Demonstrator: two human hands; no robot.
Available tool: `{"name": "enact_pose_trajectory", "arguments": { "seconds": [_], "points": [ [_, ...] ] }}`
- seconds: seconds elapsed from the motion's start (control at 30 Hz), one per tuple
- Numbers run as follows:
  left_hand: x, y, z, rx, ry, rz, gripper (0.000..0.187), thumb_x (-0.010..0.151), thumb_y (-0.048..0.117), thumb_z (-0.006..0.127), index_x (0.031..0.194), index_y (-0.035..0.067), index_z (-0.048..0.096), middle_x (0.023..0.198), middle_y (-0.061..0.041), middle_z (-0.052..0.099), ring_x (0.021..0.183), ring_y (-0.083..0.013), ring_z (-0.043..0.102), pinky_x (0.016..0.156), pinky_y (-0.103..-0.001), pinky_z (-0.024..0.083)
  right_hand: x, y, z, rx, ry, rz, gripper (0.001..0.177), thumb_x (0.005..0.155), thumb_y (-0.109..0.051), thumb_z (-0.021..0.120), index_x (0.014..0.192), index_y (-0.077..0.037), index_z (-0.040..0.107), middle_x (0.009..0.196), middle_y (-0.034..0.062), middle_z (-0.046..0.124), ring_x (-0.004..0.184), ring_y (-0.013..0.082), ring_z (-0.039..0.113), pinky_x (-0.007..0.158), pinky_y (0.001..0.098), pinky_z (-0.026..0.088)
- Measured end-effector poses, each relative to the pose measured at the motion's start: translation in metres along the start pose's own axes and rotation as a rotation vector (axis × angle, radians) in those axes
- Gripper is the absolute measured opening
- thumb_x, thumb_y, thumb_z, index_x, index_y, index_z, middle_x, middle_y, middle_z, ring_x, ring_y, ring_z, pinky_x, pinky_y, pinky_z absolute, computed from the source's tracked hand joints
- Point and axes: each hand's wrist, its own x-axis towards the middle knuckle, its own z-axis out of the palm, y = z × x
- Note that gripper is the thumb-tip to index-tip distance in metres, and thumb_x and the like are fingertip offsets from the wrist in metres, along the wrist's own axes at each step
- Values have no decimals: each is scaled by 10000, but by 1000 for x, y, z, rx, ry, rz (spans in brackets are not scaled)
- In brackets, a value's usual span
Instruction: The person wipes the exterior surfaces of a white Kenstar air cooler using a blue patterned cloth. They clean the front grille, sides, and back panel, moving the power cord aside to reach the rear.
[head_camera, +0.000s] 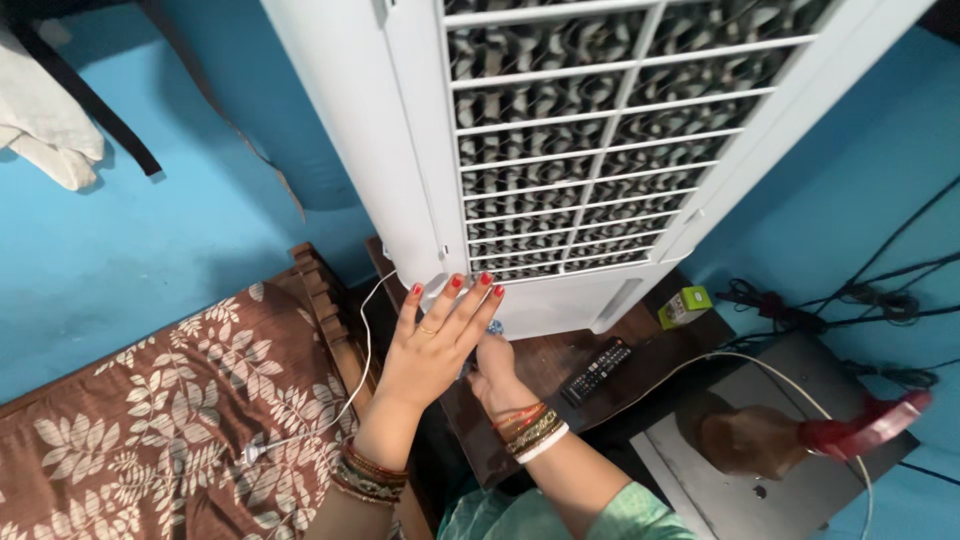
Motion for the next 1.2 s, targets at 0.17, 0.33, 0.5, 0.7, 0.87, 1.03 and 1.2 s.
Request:
{"name": "enact_pose_trajectory", "arguments": {
  "seconds": [0.17,0.33,0.5,0.7,0.87,1.03,1.2],
  "points": [
    [30,14,-4,-100,119,-62,435,997,212,572,1423,145,634,1441,9,582,1320,-184,495,1173,-407,327,-56,-50,10,37,-253,-44,319,990,-140,542,1280,-38,625,1124,108,715,991,235,689,812,396,572],
    [54,18,-9,-188,200,-96,396,923,198,622,1301,102,692,1239,-28,629,1156,-210,551,1039,-396,438,-59,-74,4,140,-376,49,278,1013,-116,512,1260,-33,607,1137,128,704,1011,256,691,874,416,576],
    [56,21,-12,-196,196,-99,402,889,164,664,1288,127,693,1217,-26,606,1136,-216,545,1001,-402,446,-23,-87,-33,287,-278,99,326,1001,-130,424,1250,-22,604,1184,165,695,1054,319,684,959,511,549],
    [54,21,-10,-229,210,-114,424,842,151,689,1265,126,692,1210,-50,591,1132,-239,537,982,-424,446,39,-130,-116,446,-150,-3,383,1023,-164,392,1293,27,584,1247,217,679,1113,369,666,1014,524,531],
    [53,26,-9,-246,244,-164,399,842,128,674,1240,103,695,1208,-47,589,1139,-241,540,988,-419,451,40,-155,-130,636,61,-334,329,1023,-123,414,1263,11,595,1237,172,686,1121,340,682,1003,511,555],
    [55,31,-8,-258,252,-210,358,834,140,672,1188,95,699,1193,-49,599,1126,-245,541,961,-422,454,7,-161,-106,474,185,-467,247,999,-69,525,1217,13,609,1158,136,674,1042,302,675,896,478,568],
    [59,36,-4,-282,256,-265,303,844,137,676,1139,76,694,1169,-61,602,1108,-264,536,965,-427,462,3,-161,-94,161,21,-682,365,876,111,509,1223,65,610,1142,146,687,1003,273,683,871,397,557]
  ]
}}
